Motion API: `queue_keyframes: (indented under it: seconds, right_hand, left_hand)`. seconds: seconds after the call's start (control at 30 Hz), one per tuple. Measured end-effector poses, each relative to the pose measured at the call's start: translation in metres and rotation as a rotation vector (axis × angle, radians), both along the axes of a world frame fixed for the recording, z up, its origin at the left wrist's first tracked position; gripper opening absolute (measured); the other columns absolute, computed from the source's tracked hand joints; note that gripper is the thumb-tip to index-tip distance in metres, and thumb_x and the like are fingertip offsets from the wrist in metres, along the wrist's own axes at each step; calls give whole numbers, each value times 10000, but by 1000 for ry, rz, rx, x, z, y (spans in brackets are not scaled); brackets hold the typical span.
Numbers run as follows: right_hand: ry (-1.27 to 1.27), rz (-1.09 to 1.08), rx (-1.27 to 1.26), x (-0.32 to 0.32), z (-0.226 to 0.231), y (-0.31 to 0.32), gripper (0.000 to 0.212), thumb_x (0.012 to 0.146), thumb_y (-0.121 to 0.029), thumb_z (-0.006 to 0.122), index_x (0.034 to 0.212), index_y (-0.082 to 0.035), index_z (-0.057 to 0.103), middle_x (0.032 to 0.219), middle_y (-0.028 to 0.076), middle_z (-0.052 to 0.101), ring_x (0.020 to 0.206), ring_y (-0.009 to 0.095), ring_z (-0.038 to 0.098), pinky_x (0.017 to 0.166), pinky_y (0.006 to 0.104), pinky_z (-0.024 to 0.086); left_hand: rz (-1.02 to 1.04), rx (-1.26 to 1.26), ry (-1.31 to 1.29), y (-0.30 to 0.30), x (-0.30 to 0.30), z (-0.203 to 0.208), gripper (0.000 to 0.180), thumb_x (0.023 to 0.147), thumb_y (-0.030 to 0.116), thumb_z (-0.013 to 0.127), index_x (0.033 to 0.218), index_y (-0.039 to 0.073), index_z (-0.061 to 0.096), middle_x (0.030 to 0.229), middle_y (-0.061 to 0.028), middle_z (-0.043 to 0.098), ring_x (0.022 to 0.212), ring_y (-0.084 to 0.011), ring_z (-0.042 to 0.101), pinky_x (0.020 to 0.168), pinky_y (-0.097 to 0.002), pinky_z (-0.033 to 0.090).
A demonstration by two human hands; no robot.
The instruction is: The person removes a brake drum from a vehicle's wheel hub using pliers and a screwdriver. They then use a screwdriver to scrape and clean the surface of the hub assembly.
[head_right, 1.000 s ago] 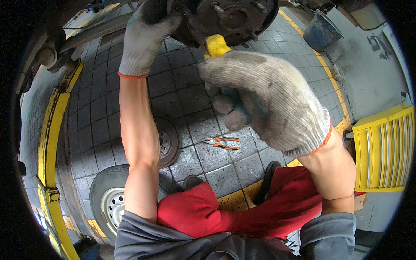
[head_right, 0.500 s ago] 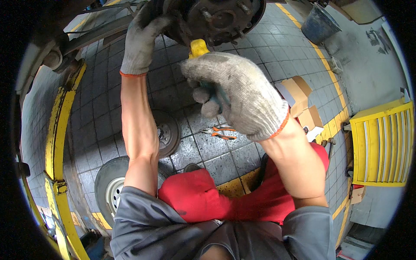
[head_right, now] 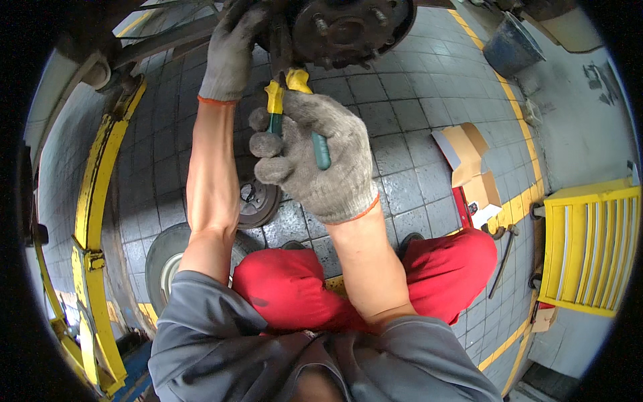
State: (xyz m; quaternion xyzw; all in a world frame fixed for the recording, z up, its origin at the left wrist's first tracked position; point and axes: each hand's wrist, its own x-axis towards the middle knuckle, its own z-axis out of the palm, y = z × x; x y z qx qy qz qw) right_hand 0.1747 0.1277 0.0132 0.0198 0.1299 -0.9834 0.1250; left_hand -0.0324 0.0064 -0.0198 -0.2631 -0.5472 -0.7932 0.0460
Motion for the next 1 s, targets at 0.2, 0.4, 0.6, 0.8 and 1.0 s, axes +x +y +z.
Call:
queue_keyframes:
  seconds: [0.2,0.4,0.6,0.8,1.0]
  right_hand:
    - [173,134,-333,-5,-17,-11,376,1027,-317,529,1322,-92,594,1208,138,632,941,278,575,719,392,459]
    - [318,165,-511,-3,-25,-31,704,1002,-428,596,1538,-90,290,1239,86,439,978,212,468,738,363,459]
    - [283,109,-509,-4,-45,-24,722,991,-427,599,1553,-85,302,1313,140,500,1058,283,564,802,440,532]
    - [163,109,-246,6,-53,-4,758,961,-424,617,1571,-108,298,1330,141,505,1069,277,578,804,431,539]
    - [87,109,-49,12,-63,16,797,930,-420,635,1589,-131,293,1348,142,511,1080,272,592,806,422,545]
  left_hand:
    - [-19,25,36,5,25,18,434,995,211,657,1352,-31,612,1235,-82,698,1098,-156,641,965,-295,505]
    - [16,43,53,5,26,27,452,1001,243,658,1359,-29,604,1234,-85,697,1095,-157,640,962,-294,502]
    - [21,84,1,20,28,22,464,1005,262,660,1363,-27,599,1232,-85,696,1090,-157,640,958,-292,501]
    - [134,114,-109,27,23,23,476,1009,281,662,1367,-26,594,1229,-86,696,1086,-157,640,953,-291,500]
    - [-1,60,79,10,30,16,477,1014,305,658,1359,-18,596,1188,-69,701,1020,-135,638,877,-285,507]
